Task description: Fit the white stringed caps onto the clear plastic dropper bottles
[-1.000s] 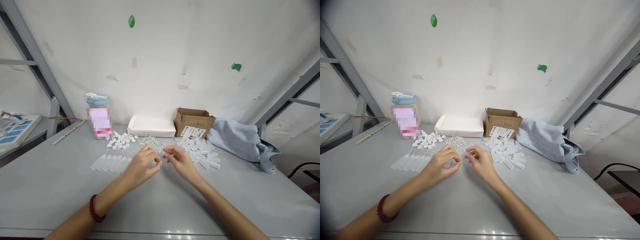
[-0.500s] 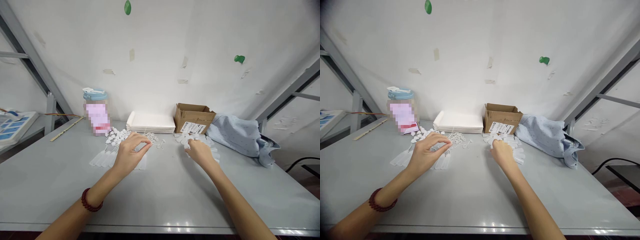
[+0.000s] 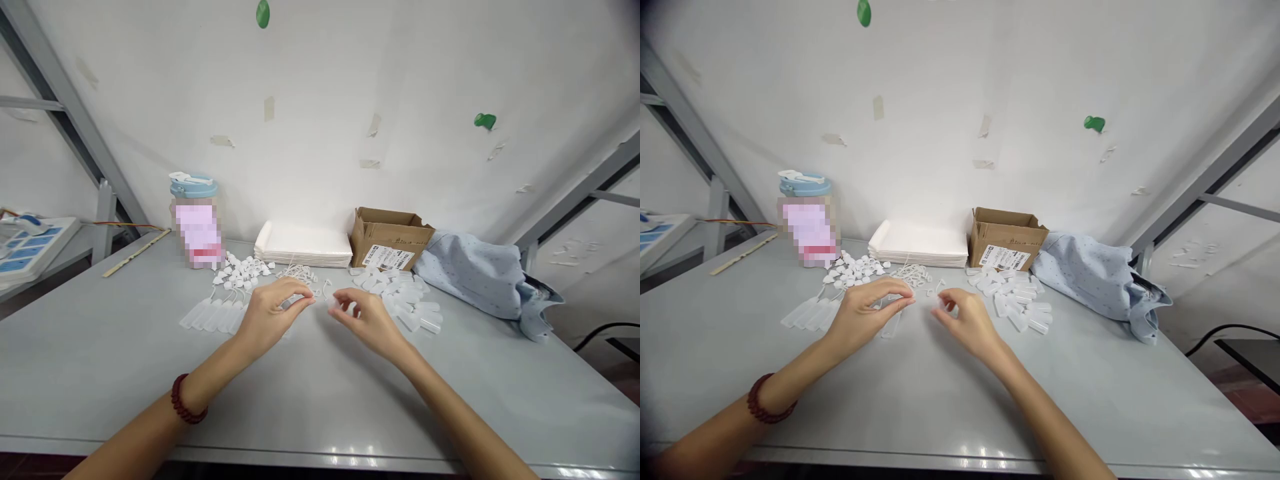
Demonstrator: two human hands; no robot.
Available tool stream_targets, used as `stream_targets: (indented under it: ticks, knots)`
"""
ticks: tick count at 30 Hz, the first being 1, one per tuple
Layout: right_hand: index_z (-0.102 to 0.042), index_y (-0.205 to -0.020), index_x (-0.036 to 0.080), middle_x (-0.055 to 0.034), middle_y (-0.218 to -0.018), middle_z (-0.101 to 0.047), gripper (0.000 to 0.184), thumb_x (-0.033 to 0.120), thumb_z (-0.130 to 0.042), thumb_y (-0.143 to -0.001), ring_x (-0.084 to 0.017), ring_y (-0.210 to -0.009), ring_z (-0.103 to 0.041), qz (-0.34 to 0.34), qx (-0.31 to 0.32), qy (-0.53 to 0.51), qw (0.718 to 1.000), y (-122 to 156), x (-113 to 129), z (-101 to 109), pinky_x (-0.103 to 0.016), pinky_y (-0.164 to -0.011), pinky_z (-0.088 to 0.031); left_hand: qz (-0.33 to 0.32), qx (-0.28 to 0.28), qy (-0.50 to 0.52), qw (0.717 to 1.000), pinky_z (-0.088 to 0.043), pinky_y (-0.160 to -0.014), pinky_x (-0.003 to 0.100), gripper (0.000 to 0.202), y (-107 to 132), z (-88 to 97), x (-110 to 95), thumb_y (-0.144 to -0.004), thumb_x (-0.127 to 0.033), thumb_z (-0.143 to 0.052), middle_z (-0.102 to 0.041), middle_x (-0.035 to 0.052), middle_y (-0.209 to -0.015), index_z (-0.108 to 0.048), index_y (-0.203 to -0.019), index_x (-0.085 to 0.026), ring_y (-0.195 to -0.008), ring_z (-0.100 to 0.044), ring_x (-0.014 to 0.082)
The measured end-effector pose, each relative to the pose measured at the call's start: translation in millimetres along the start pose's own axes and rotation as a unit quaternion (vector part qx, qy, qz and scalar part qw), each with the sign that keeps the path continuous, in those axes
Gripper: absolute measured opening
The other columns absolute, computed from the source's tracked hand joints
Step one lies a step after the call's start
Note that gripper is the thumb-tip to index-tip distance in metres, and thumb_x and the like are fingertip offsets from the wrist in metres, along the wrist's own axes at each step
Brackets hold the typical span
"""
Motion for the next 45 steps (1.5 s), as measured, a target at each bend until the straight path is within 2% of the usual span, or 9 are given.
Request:
stream_targets:
  ticks: [3,9,17,22,28,31,35,40,45]
  knots:
    - [-0.063,-0.095,0.016,-0.0043,-0.082,-0.067,0.016,0.027,-0.060,-0.083,-0.014,-0.070,-0.062,0.089,-0.042,-0.102,0.990,9.8,24.9,-4.3,-0.023,-0.059,-0.049,0.029,0.011,0.032,0.999,-0.051,-0.070,0.026,0.007,0.9,-5.5,2.8,-0.079,-0.012,-0.065,-0.070,0.0009,-0.079,-0.066,-0.075,-0.018,-0.076,-0.065,0.0150]
    - [-0.057,-0.102,0.017,-0.0091,-0.089,-0.065,0.015,0.021,-0.054,-0.088,-0.017,-0.073,-0.062,0.220,-0.145,-0.047,0.964,25.2,44.8,2.8,-0.028,-0.063,-0.053,0.024,0.040,0.075,0.996,-0.051,-0.074,0.026,0.005,1.2,-10.4,-1.3,-0.079,-0.014,-0.066,-0.070,0.0012,-0.080,-0.067,-0.077,-0.018,-0.077,-0.064,0.0141]
    - [-0.044,-0.125,0.020,-0.0078,-0.090,-0.064,0.036,0.024,-0.053,-0.090,-0.015,-0.070,-0.063,0.206,-0.181,-0.061,0.960,29.2,42.2,2.0,-0.026,-0.059,-0.055,-0.047,0.047,0.036,0.997,-0.050,-0.074,0.029,0.008,3.4,-9.1,-18.6,-0.080,-0.011,-0.062,-0.062,0.0050,-0.088,-0.067,-0.081,-0.017,-0.083,-0.061,0.0153]
    - [-0.049,-0.121,0.022,-0.0071,-0.090,-0.063,0.030,0.020,-0.050,-0.091,-0.015,-0.068,-0.061,0.234,-0.165,-0.066,0.956,29.6,50.0,-0.1,-0.028,-0.060,-0.055,-0.096,0.041,0.025,0.994,-0.052,-0.074,0.028,0.010,6.5,-8.2,-28.6,-0.080,-0.007,-0.059,-0.062,0.0076,-0.089,-0.065,-0.084,-0.014,-0.083,-0.061,0.0151]
    - [-0.053,-0.112,0.020,-0.0057,-0.084,-0.062,0.022,0.022,-0.052,-0.090,-0.016,-0.072,-0.062,0.212,-0.180,-0.087,0.957,28.7,44.6,3.3,-0.026,-0.057,-0.054,-0.184,0.020,0.000,0.983,-0.054,-0.076,0.030,0.014,11.0,-4.2,-42.1,-0.078,-0.003,-0.057,-0.066,0.0107,-0.092,-0.062,-0.087,-0.012,-0.087,-0.063,0.0175]
    - [-0.054,-0.110,0.021,-0.0058,-0.086,-0.064,0.020,0.024,-0.052,-0.090,-0.016,-0.073,-0.064,0.188,-0.172,-0.102,0.962,27.2,39.8,1.8,-0.027,-0.058,-0.055,-0.195,0.030,-0.001,0.980,-0.054,-0.076,0.031,0.016,11.4,-4.6,-44.8,-0.078,-0.003,-0.055,-0.067,0.0105,-0.091,-0.063,-0.086,-0.013,-0.087,-0.063,0.0187]
    - [-0.057,-0.107,0.021,-0.0065,-0.088,-0.066,0.020,0.026,-0.054,-0.088,-0.017,-0.074,-0.065,0.138,-0.141,-0.141,0.970,23.9,33.9,-2.6,-0.029,-0.062,-0.056,-0.155,0.047,0.016,0.987,-0.054,-0.076,0.032,0.016,8.6,-5.7,-41.0,-0.081,-0.006,-0.052,-0.068,0.0082,-0.087,-0.063,-0.086,-0.016,-0.085,-0.064,0.0185]
    - [-0.060,-0.099,0.019,-0.0051,-0.082,-0.068,0.021,0.029,-0.062,-0.081,-0.017,-0.070,-0.066,0.036,-0.090,-0.265,0.959,19.7,22.2,-10.5,-0.030,-0.062,-0.055,-0.070,0.002,-0.002,0.998,-0.052,-0.072,0.030,0.014,3.8,2.1,-25.8,-0.084,-0.010,-0.052,-0.066,0.0063,-0.087,-0.064,-0.085,-0.017,-0.081,-0.063,0.0167]
    - [-0.061,-0.096,0.017,-0.0017,-0.075,-0.067,0.026,0.035,-0.066,-0.077,-0.016,-0.067,-0.066,-0.057,-0.012,-0.427,0.903,16.1,12.5,-26.2,-0.032,-0.066,-0.054,-0.038,0.117,-0.031,0.992,-0.048,-0.088,0.038,0.026,4.0,-16.0,-15.7,-0.082,-0.021,-0.060,-0.060,0.0088,-0.108,-0.059,-0.108,-0.019,-0.103,-0.055,0.0221]
Point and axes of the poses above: each hand's wrist, its own y-axis away from the middle knuckle, its own z-axis out of the back of the hand, x = y × z, the point moved 9 cm from there along -y, towards the middle knuckle
